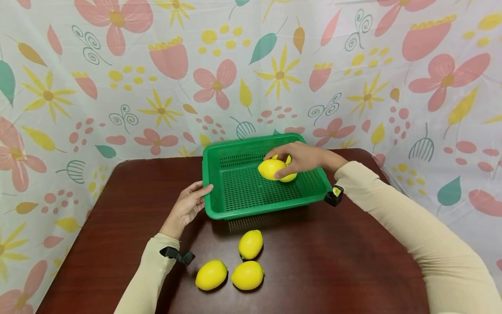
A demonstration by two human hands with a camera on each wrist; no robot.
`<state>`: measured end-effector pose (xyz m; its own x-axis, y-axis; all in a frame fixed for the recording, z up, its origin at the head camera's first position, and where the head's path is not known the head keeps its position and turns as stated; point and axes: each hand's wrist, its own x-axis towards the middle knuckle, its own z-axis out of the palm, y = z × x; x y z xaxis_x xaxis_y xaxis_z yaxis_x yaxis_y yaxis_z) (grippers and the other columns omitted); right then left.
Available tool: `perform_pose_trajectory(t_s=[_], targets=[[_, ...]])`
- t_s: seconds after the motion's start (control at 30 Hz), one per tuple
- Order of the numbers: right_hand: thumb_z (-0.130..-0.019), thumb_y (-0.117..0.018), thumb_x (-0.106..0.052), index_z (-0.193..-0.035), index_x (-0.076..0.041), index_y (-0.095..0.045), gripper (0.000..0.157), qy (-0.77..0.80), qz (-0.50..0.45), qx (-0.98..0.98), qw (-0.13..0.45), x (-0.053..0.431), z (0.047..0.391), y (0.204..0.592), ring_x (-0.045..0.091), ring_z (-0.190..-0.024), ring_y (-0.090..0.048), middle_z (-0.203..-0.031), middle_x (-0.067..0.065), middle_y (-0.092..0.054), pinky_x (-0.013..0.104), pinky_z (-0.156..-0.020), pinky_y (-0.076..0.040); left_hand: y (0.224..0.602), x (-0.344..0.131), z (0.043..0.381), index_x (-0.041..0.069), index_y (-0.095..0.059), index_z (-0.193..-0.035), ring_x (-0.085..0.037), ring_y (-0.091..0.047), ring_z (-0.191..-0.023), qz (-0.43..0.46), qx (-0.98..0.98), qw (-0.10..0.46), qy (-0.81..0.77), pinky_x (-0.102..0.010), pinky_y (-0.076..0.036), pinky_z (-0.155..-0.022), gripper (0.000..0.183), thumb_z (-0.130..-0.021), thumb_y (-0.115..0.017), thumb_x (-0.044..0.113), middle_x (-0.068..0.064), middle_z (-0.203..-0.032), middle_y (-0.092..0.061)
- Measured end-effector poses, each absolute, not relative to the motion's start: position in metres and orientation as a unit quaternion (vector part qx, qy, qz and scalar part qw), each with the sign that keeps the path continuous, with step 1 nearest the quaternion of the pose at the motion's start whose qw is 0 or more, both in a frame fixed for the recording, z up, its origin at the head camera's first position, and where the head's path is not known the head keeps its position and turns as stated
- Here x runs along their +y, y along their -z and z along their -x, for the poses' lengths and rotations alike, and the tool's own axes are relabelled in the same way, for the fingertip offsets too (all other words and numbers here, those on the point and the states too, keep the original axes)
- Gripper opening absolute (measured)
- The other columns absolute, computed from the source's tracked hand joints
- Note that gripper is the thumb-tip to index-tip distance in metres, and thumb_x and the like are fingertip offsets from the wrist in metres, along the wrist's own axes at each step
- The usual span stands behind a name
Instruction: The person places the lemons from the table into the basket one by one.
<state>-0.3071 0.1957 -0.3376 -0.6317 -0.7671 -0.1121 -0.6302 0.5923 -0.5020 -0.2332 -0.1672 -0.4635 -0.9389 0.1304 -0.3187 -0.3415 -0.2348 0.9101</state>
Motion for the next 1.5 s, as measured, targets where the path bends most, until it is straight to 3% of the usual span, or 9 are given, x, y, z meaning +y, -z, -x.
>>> perform_pose_trajectory(t_s=[0.27, 0.8, 0.97, 1.3, 1.5], targets=[[-0.092, -0.078, -0.040, -0.146, -0.017, -0.056, 0.063, 0.212, 0.382, 0.883, 0.170, 0.191, 0.341, 0.352, 0.024, -0.111, -0.064, -0.119, 0.005, -0.072, 0.045, -0.089, -0.053, 0.462, -0.168, 0.235, 0.006, -0.051, -0.142, -0.006, -0.053, -0.067, 0.089, 0.606, 0.149, -0.777, -0.022, -0.048, -0.066, 0.046, -0.101, -0.068, 0.019, 0.006, -0.092, -0.063], [-0.092, -0.080, -0.029, -0.147, -0.012, -0.054, 0.064, 0.210, 0.355, 0.894, 0.177, 0.171, 0.381, 0.388, 0.031, -0.110, -0.067, -0.124, 0.016, -0.070, 0.048, -0.091, -0.053, 0.465, -0.165, 0.237, 0.004, -0.050, -0.143, -0.007, -0.061, -0.072, 0.085, 0.594, 0.150, -0.786, -0.024, -0.055, -0.073, 0.048, -0.100, -0.069, 0.017, 0.004, -0.092, -0.067], [-0.091, -0.080, -0.027, -0.147, -0.014, -0.055, 0.062, 0.182, 0.338, 0.907, 0.175, 0.168, 0.385, 0.398, 0.030, -0.107, -0.065, -0.124, 0.016, -0.069, 0.048, -0.090, -0.053, 0.467, -0.165, 0.237, 0.004, -0.050, -0.142, -0.008, -0.063, -0.074, 0.085, 0.594, 0.151, -0.786, -0.025, -0.056, -0.074, 0.048, -0.100, -0.069, 0.017, 0.004, -0.094, -0.068], [-0.092, -0.080, -0.026, -0.146, -0.016, -0.057, 0.060, 0.154, 0.329, 0.916, 0.171, 0.156, 0.388, 0.414, 0.031, -0.118, -0.060, -0.135, 0.014, -0.064, 0.049, -0.095, -0.051, 0.467, -0.167, 0.236, 0.004, -0.050, -0.144, -0.008, -0.056, -0.072, 0.089, 0.602, 0.151, -0.779, -0.024, -0.052, -0.072, 0.049, -0.100, -0.069, 0.019, 0.005, -0.095, -0.064], [-0.091, -0.080, -0.029, -0.144, -0.021, -0.059, 0.057, 0.112, 0.312, 0.930, 0.158, 0.150, 0.388, 0.420, 0.030, -0.111, -0.054, -0.133, 0.009, -0.063, 0.048, -0.092, -0.048, 0.467, -0.166, 0.236, 0.003, -0.050, -0.144, -0.008, -0.064, -0.076, 0.086, 0.593, 0.149, -0.786, -0.025, -0.056, -0.075, 0.049, -0.101, -0.068, 0.016, 0.005, -0.095, -0.069]])
